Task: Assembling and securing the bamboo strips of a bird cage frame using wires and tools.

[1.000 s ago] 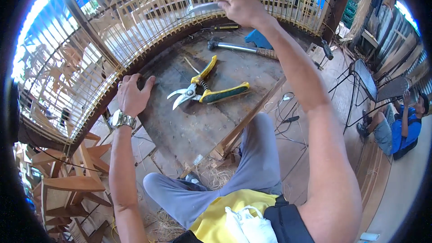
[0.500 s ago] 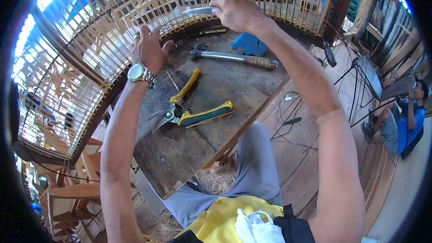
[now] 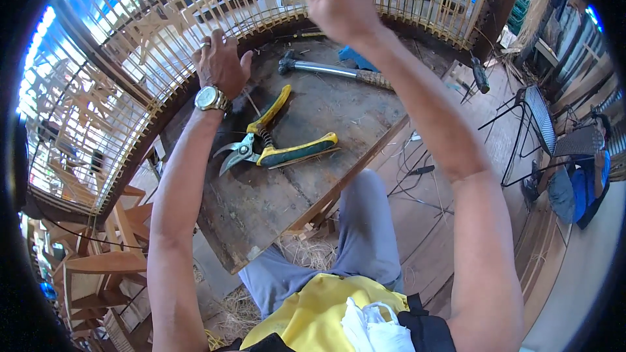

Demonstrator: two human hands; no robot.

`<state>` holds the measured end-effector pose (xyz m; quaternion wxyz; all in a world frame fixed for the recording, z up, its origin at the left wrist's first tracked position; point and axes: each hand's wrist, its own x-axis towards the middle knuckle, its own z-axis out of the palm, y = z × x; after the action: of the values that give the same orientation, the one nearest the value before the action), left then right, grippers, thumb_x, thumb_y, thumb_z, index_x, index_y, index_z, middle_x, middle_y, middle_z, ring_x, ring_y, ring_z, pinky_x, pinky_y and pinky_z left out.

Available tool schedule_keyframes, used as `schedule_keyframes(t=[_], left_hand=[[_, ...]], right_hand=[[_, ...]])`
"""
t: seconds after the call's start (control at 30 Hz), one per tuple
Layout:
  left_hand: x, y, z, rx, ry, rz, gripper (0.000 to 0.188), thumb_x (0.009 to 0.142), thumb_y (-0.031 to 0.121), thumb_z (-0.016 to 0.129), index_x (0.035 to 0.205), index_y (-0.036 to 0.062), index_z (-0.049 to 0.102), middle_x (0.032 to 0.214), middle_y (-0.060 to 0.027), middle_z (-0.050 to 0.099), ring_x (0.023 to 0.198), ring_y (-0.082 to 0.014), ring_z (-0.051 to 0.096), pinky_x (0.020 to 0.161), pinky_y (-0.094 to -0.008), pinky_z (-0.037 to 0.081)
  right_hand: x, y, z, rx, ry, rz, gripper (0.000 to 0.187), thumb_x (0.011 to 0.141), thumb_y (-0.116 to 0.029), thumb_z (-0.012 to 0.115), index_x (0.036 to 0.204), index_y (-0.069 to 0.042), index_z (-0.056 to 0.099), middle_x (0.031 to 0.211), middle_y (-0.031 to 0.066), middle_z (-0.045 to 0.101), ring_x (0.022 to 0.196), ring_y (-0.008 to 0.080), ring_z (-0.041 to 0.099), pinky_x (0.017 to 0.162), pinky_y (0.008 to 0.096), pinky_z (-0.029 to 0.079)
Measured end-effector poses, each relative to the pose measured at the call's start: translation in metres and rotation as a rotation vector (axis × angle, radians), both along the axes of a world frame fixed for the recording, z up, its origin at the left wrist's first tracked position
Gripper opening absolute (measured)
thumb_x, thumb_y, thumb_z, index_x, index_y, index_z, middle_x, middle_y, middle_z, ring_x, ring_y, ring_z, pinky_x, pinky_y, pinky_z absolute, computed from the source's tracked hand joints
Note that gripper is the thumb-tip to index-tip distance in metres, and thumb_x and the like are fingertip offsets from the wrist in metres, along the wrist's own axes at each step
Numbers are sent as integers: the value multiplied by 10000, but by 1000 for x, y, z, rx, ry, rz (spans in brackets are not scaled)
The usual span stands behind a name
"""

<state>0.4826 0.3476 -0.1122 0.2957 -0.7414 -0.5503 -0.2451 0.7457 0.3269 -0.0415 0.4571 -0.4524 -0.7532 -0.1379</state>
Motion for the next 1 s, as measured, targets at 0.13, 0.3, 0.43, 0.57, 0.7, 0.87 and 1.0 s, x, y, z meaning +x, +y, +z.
schedule_keyframes(t=[0.13, 0.3, 0.43, 0.57, 0.7, 0.87, 1.0], left_hand=[[-5, -1, -5, 46, 8, -54, 384, 850, 364, 813, 1038, 34, 756, 1295, -151, 551, 1286, -353, 539, 1036, -538, 419], [-8, -1, -6, 29, -2, -62, 391, 850, 367, 817, 1036, 30, 754, 1330, -164, 530, 1309, -363, 522, 1059, -548, 402], [-14, -1, -2, -50, -42, -85, 412, 848, 366, 818, 1074, 26, 761, 1391, -171, 517, 1352, -366, 502, 1108, -548, 364], [-15, -4, 1, -81, -44, -67, 403, 853, 381, 812, 1059, 35, 780, 1441, -162, 517, 1365, -344, 508, 1118, -541, 355], [-16, -4, 2, -120, -61, -58, 422, 857, 410, 800, 1068, 45, 791, 1442, -143, 534, 1365, -317, 514, 1099, -521, 377], [-18, -4, -1, -94, -75, -60, 434, 837, 412, 808, 1062, 41, 792, 1444, -126, 542, 1372, -309, 508, 1071, -511, 400], [-19, -6, -3, -44, -61, -89, 430, 814, 406, 817, 1043, 43, 796, 1426, -144, 550, 1364, -313, 511, 1075, -511, 400]], right_hand=[[-14, 7, -2, -137, -271, -133, 287, 1087, -282, 554, 1228, -112, 737, 795, 110, 754, 628, 199, 717, 552, 361, 569], [-21, 9, -6, 132, -79, -33, 276, 1061, -297, 603, 1229, -120, 731, 788, 137, 735, 631, 237, 712, 590, 398, 553], [-31, 7, -6, 4, -209, -21, 300, 1072, -287, 574, 1264, -100, 710, 791, 127, 751, 676, 248, 745, 624, 424, 594], [-41, 8, -12, 59, -41, -3, 287, 1050, -293, 627, 1218, -83, 727, 819, 142, 744, 667, 280, 721, 635, 415, 559], [-47, 14, -15, 38, -200, 18, 292, 1062, -292, 613, 1223, -76, 724, 759, 122, 724, 616, 235, 703, 587, 386, 544], [-58, 13, -13, 75, -260, 32, 305, 1065, -318, 610, 1234, -94, 729, 781, 111, 740, 631, 240, 710, 595, 378, 551], [-56, 5, -7, 7, -128, -2, 294, 1066, -316, 604, 1246, -119, 726, 850, 116, 762, 705, 266, 732, 672, 406, 571]])
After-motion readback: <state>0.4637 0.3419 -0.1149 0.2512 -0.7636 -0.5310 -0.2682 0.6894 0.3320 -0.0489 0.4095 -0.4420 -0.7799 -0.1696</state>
